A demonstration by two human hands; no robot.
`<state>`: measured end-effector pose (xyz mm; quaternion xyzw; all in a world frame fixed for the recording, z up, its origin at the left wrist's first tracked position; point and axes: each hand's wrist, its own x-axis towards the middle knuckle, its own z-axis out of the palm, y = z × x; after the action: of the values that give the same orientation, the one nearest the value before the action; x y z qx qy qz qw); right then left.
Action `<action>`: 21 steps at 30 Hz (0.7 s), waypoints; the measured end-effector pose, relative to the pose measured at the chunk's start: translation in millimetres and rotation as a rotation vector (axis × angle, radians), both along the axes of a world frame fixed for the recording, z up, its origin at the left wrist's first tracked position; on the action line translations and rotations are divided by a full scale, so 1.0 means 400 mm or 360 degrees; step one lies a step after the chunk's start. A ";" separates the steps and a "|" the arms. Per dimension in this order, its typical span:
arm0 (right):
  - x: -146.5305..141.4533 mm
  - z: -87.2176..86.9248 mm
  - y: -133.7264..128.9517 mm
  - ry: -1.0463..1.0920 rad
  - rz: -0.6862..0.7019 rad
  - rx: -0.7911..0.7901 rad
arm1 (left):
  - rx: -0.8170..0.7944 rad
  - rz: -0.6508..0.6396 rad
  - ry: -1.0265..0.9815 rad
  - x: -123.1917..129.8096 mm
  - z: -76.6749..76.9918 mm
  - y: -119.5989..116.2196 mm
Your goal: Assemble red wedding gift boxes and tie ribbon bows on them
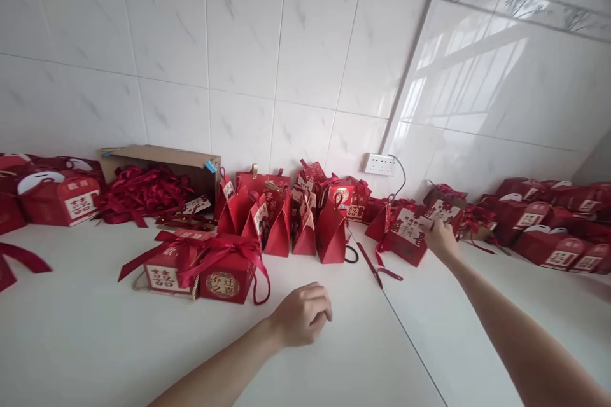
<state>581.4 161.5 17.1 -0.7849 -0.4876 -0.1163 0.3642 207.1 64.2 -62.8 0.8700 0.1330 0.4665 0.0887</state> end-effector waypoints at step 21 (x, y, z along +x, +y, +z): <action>-0.587 -0.048 -0.165 0.0426 0.1608 0.0686 | -0.0128 0.0687 -0.0927 -0.051 0.049 0.034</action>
<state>346.5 95.6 -2.1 -0.3699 -0.7174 0.0761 0.5855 186.6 77.6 -43.3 0.6483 0.3008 0.6971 0.0565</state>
